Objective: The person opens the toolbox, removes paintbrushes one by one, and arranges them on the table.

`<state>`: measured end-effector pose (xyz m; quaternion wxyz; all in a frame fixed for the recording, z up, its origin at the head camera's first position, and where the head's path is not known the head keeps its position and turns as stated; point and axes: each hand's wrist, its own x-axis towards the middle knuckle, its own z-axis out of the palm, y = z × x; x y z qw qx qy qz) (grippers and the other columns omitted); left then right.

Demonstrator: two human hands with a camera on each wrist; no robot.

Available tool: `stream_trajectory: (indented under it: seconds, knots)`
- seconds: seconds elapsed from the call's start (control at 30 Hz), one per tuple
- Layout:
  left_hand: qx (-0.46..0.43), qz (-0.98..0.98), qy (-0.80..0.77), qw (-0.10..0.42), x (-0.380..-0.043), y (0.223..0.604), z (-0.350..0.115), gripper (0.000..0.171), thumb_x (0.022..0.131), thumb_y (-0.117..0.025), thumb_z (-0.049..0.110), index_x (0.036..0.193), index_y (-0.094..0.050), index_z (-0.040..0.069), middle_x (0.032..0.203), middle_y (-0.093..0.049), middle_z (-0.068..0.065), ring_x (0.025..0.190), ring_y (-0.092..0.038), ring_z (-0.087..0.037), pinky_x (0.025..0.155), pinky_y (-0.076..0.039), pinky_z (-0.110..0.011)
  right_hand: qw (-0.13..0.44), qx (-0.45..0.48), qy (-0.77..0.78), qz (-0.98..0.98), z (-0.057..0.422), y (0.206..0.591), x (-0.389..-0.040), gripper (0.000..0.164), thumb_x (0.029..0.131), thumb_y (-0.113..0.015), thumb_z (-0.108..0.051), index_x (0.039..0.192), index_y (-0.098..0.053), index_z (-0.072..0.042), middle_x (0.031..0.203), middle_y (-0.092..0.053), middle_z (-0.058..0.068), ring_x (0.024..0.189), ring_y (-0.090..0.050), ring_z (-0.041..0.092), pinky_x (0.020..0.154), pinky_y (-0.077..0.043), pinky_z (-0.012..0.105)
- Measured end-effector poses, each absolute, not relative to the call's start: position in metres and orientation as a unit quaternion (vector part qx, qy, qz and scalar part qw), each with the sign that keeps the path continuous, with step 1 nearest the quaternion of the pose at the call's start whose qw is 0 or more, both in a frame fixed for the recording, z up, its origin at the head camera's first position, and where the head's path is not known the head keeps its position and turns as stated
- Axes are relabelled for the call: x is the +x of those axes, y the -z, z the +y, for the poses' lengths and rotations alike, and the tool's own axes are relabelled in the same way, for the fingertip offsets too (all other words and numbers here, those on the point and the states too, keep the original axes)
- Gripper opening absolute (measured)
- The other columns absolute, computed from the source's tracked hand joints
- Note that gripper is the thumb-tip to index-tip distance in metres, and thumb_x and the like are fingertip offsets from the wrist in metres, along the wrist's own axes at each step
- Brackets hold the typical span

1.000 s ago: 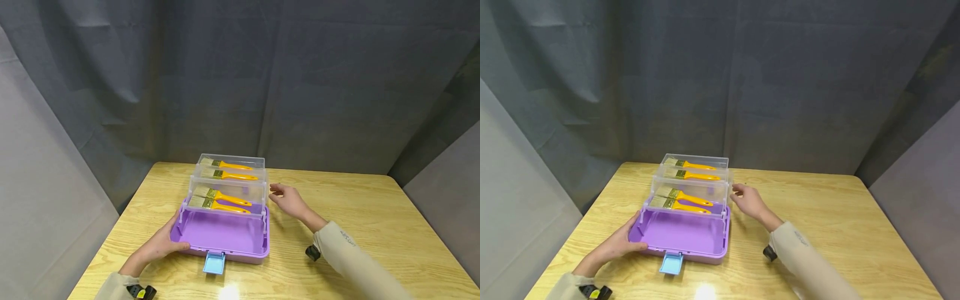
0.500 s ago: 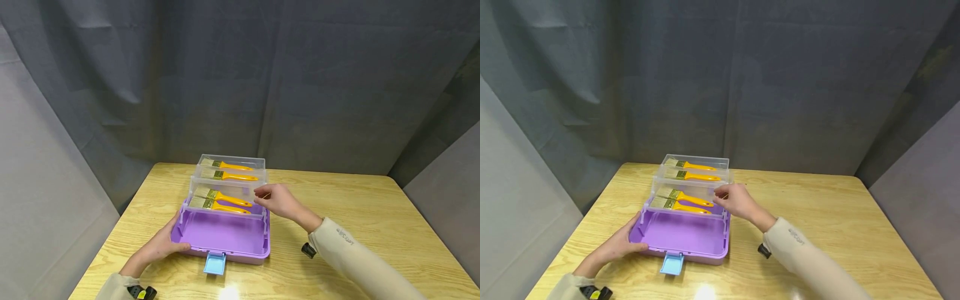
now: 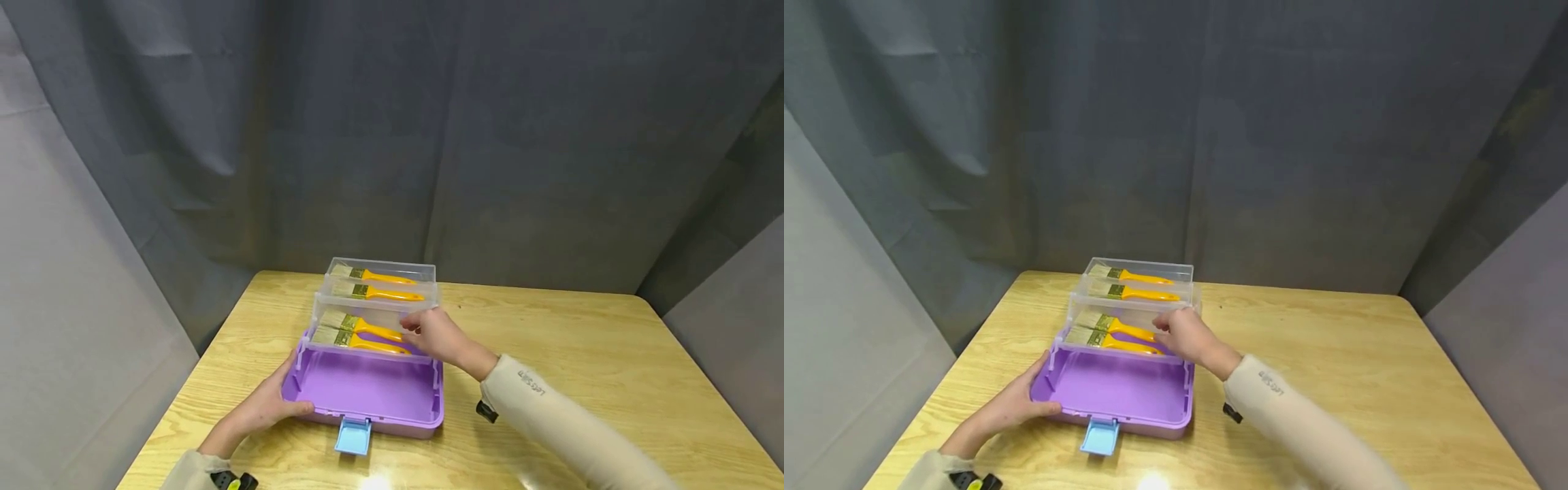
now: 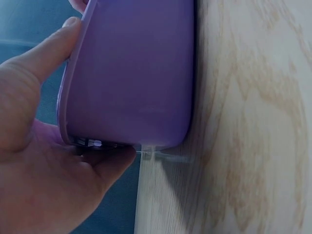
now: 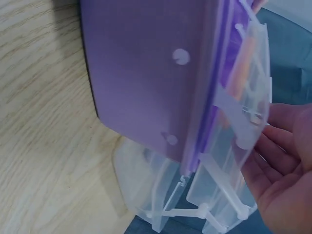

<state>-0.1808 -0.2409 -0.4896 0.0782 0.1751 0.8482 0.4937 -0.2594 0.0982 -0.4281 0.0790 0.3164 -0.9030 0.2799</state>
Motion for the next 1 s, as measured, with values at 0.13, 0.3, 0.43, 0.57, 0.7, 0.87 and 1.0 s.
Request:
stream_trajectory:
  seconds: [0.13, 0.3, 0.43, 0.57, 0.7, 0.87, 1.0]
  knots:
    - [0.171, 0.848, -0.495, 0.083, -0.179, 0.490, -0.241, 0.114, 0.072, -0.082, 0.027, 0.152, -0.002, 0.008, 0.154, -0.010, -0.023, 0.136, -0.018, -0.044, 0.109, -0.015, -0.056, 0.078, 0.333, -0.278, -0.898, 0.097, 0.436, -0.262, 0.016, 0.078, -0.076, -0.005, 0.093, -0.074, -0.003, 0.087, -0.071, 0.007, 0.076, -0.066, 0.016, 0.069, -0.056, 0.029]
    - [0.168, 0.847, -0.497, 0.086, -0.179, 0.490, -0.241, 0.114, 0.073, -0.082, 0.027, 0.153, -0.002, 0.012, 0.155, -0.009, -0.022, 0.137, -0.018, -0.044, 0.109, -0.016, -0.057, 0.075, 0.341, -0.274, -0.896, 0.095, 0.439, -0.265, 0.018, 0.078, -0.075, -0.006, 0.096, -0.074, -0.002, 0.088, -0.072, 0.008, 0.078, -0.068, 0.017, 0.069, -0.056, 0.029]
    - [0.172, 0.844, -0.500, 0.086, -0.179, 0.489, -0.241, 0.112, 0.075, -0.081, 0.024, 0.153, -0.003, 0.010, 0.155, -0.009, -0.021, 0.138, -0.016, -0.042, 0.109, -0.014, -0.056, 0.070, 0.342, -0.263, -0.900, 0.093, 0.441, -0.269, 0.019, 0.080, -0.074, -0.007, 0.098, -0.074, -0.002, 0.090, -0.072, 0.008, 0.078, -0.068, 0.017, 0.068, -0.056, 0.027]
    - [0.173, 0.844, -0.500, 0.087, -0.179, 0.488, -0.241, 0.111, 0.075, -0.081, 0.023, 0.153, -0.003, 0.008, 0.155, -0.009, -0.021, 0.138, -0.016, -0.041, 0.110, -0.014, -0.055, 0.063, 0.339, -0.256, -0.903, 0.092, 0.442, -0.272, 0.018, 0.080, -0.074, -0.007, 0.098, -0.075, -0.004, 0.088, -0.072, 0.006, 0.076, -0.067, 0.015, 0.066, -0.055, 0.026]
    - [0.175, 0.842, -0.502, 0.088, -0.180, 0.488, -0.241, 0.111, 0.075, -0.081, 0.023, 0.153, -0.002, 0.009, 0.155, -0.009, -0.021, 0.138, -0.017, -0.041, 0.110, -0.015, -0.055, 0.058, 0.338, -0.241, -0.908, 0.090, 0.442, -0.274, 0.020, 0.080, -0.075, -0.009, 0.099, -0.075, -0.004, 0.088, -0.072, 0.005, 0.075, -0.065, 0.013, 0.065, -0.054, 0.023]
    - [0.174, 0.840, -0.506, 0.090, -0.180, 0.489, -0.241, 0.111, 0.075, -0.081, 0.022, 0.153, -0.002, 0.009, 0.155, -0.009, -0.021, 0.138, -0.017, -0.041, 0.110, -0.015, -0.055, 0.056, 0.337, -0.216, -0.915, 0.088, 0.442, -0.275, 0.024, 0.080, -0.074, -0.011, 0.103, -0.074, -0.004, 0.091, -0.072, 0.005, 0.077, -0.066, 0.012, 0.067, -0.054, 0.022]
    - [0.174, 0.842, -0.503, 0.090, -0.180, 0.488, -0.241, 0.110, 0.076, -0.080, 0.022, 0.153, -0.002, 0.009, 0.155, -0.009, -0.021, 0.138, -0.017, -0.041, 0.110, -0.015, -0.055, 0.052, 0.328, -0.227, -0.916, 0.088, 0.440, -0.274, 0.024, 0.082, -0.073, -0.013, 0.104, -0.073, -0.004, 0.094, -0.072, 0.005, 0.078, -0.064, 0.011, 0.068, -0.054, 0.022]
